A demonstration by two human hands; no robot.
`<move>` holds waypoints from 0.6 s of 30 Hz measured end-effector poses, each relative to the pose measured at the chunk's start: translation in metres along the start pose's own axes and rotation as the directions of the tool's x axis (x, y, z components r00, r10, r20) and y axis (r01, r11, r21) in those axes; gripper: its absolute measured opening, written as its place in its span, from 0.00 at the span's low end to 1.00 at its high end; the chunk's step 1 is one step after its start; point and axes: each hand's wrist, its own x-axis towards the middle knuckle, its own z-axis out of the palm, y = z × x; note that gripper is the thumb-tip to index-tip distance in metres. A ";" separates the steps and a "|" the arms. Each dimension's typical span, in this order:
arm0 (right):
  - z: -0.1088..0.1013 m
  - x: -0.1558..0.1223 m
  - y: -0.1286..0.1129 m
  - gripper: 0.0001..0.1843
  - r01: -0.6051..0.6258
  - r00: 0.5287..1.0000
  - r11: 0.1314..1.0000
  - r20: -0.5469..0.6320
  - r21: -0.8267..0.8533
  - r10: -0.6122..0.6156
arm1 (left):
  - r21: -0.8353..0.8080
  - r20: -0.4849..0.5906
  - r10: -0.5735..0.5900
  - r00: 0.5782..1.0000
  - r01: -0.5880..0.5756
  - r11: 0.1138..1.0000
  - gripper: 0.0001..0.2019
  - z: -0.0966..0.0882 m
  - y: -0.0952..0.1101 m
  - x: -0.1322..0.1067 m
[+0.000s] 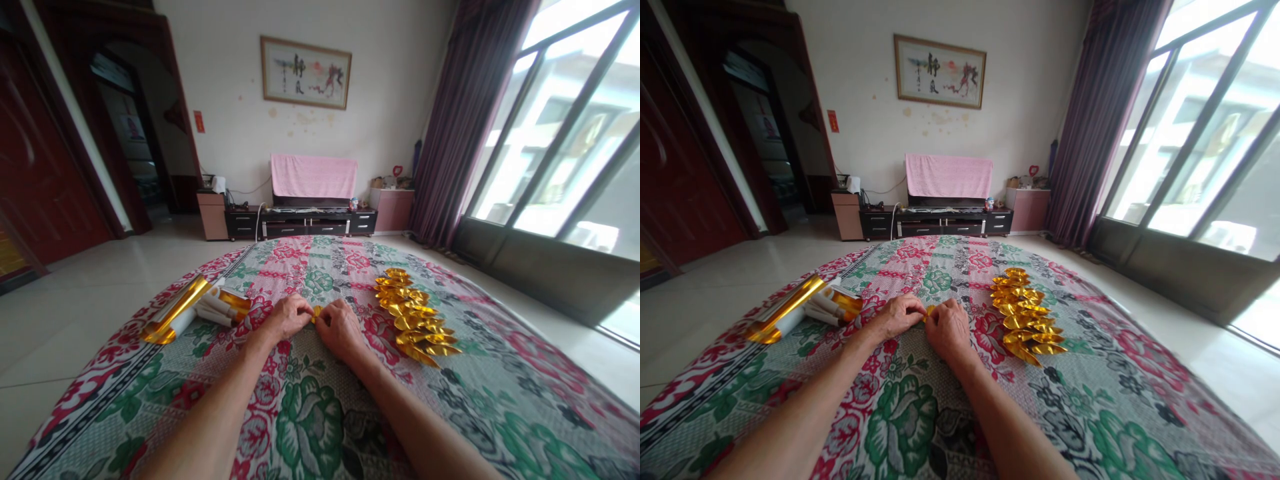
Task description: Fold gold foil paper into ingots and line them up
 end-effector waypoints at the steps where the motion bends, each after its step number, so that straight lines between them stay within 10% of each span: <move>1: 0.000 0.000 0.000 0.07 0.002 1.000 1.000 -0.002 0.016 -0.002 | 0.005 -0.003 -0.007 1.000 0.007 1.000 0.08 0.000 0.001 0.000; 11: -0.014 0.014 0.025 0.13 -0.133 0.991 0.905 0.031 0.405 0.131 | 0.044 0.015 -0.061 0.998 0.061 0.997 0.07 -0.001 0.007 0.001; 18: -0.015 0.009 0.027 0.08 0.092 0.995 0.959 0.012 0.270 -0.099 | 0.054 -0.004 -0.071 0.997 0.072 0.996 0.08 0.000 0.008 0.000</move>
